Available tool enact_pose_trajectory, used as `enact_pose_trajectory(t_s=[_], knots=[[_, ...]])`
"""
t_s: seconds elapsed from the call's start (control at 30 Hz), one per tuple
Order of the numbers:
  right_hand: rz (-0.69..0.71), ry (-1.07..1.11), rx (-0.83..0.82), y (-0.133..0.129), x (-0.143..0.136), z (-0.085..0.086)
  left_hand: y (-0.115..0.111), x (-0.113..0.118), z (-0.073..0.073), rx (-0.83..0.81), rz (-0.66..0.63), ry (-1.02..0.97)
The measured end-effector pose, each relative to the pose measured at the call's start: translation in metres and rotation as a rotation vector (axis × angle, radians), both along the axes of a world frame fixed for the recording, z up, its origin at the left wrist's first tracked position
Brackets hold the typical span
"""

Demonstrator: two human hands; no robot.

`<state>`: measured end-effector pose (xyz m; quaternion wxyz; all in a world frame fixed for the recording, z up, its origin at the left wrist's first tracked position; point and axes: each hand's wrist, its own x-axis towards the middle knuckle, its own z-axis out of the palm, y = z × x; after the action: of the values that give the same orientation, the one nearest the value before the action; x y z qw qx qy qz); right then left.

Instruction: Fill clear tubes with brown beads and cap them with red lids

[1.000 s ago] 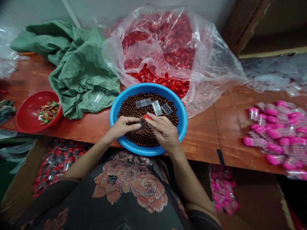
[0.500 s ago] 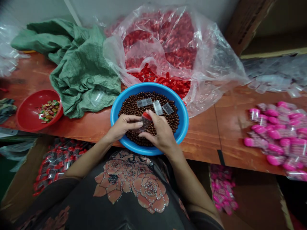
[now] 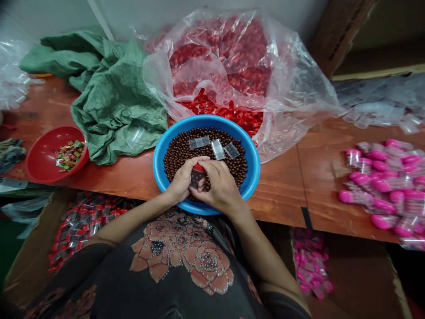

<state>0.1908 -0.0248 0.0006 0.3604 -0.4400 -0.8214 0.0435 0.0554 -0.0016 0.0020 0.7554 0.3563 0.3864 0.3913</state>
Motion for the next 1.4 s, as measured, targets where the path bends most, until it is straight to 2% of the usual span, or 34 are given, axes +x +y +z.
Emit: enact_pose_trajectory(t_s=[0.1,0.17,0.23,0.3,0.4,0.47,0.57,0.67,0.77,0.83,0.9,0.97,1.07,1.13,1.2,1.23,1.4], knots=[[0.008,-0.019,0.080,-0.001,-0.003,0.001,-0.002,0.000,-0.004,0.015,0.000,-0.017],[-0.001,-0.024,0.072,-0.003,-0.003,0.002,-0.002,-0.002,-0.005,0.038,-0.016,-0.034],[-0.014,-0.018,-0.039,-0.005,0.000,0.004,0.000,-0.006,-0.002,0.063,-0.051,-0.033],[-0.019,0.025,-0.233,-0.005,0.008,0.005,0.003,-0.013,0.003,0.083,-0.114,0.001],[-0.003,0.138,-0.481,-0.004,0.021,0.006,0.009,-0.025,0.012,0.138,-0.244,0.154],[-0.032,0.209,-0.516,-0.003,0.028,0.007,0.013,-0.031,0.014,0.229,-0.316,0.274],[-0.087,0.237,-0.419,-0.004,0.027,0.009,0.017,-0.034,0.010,0.345,-0.360,0.366],[-0.039,0.119,-0.308,-0.008,0.016,0.010,0.015,-0.031,0.001,0.352,-0.280,0.431],[-0.004,-0.024,-0.208,-0.012,0.004,0.005,0.008,-0.024,-0.004,0.324,-0.113,0.478],[-0.032,-0.042,-0.147,-0.012,0.000,0.000,0.001,-0.021,-0.004,0.310,-0.019,0.485],[-0.050,0.009,-0.134,-0.012,-0.002,-0.004,-0.002,-0.021,-0.004,0.288,0.017,0.444],[-0.033,0.088,-0.168,-0.012,-0.002,-0.005,0.001,-0.023,-0.003,0.226,-0.041,0.357],[0.020,0.146,-0.234,-0.011,-0.002,-0.003,0.015,-0.028,0.000,0.046,-0.240,0.221],[0.053,0.135,-0.250,-0.010,-0.003,-0.002,0.023,-0.030,0.003,-0.066,-0.391,0.146],[0.044,0.075,-0.252,-0.009,-0.004,-0.002,0.024,-0.027,0.005,-0.107,-0.439,0.094],[0.022,0.027,-0.241,-0.008,-0.004,-0.002,0.022,-0.025,0.005,-0.095,-0.401,0.088],[-0.080,-0.203,-0.132,-0.006,-0.001,-0.003,0.000,-0.011,0.002,0.053,-0.044,0.208]])
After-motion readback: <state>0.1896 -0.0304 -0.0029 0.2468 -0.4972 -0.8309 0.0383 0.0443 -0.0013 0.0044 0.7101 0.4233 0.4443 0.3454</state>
